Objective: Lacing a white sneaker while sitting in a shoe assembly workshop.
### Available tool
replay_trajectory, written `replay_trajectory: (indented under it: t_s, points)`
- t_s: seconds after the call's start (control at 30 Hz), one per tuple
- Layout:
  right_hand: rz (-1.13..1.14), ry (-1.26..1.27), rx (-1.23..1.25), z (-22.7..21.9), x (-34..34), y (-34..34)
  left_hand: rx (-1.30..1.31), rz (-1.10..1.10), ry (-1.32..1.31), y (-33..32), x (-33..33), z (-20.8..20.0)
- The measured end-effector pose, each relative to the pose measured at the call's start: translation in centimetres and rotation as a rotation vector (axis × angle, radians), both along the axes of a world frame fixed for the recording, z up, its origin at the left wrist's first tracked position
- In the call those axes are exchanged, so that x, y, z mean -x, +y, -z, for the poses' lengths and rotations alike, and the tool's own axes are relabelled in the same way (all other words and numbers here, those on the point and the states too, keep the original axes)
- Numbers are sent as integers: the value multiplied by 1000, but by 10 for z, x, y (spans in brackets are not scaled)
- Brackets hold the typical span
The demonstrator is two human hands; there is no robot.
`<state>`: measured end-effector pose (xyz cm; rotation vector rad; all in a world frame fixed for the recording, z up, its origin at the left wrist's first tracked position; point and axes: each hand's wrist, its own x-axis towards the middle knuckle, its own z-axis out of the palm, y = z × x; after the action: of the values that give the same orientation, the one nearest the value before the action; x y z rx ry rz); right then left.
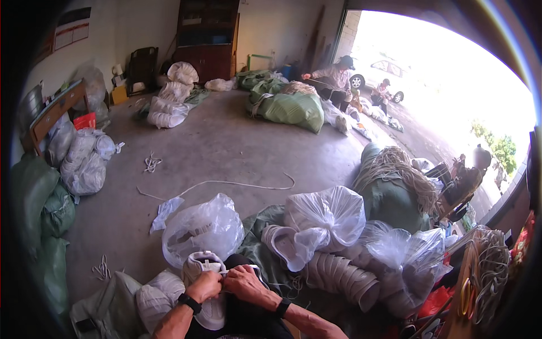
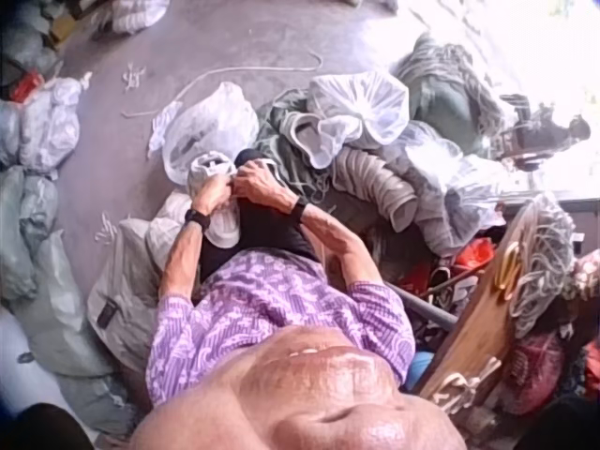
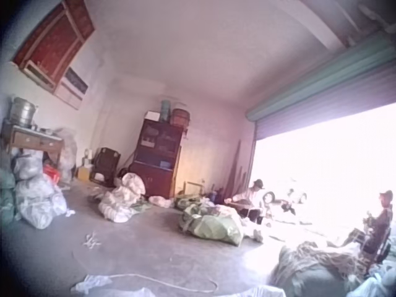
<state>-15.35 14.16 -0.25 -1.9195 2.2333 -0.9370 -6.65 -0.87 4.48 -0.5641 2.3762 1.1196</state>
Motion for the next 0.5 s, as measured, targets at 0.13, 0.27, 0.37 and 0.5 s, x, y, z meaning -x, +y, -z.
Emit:
replay_trajectory:
  t_s: [0.13,0.27,0.37,0.5]
  points:
    - [61,42,4,4,-2,0,-33,-34,27,2,0,-4]
    - [62,1,-25,-6,-4,-3,214,54,530,-3,-18,44]
    - [82,-1,-24,-5,-3,-2,373,-109,847,6,-26,45]
    - [125,-26,60,-13,-13,-8,242,-323,814,6,-42,42]
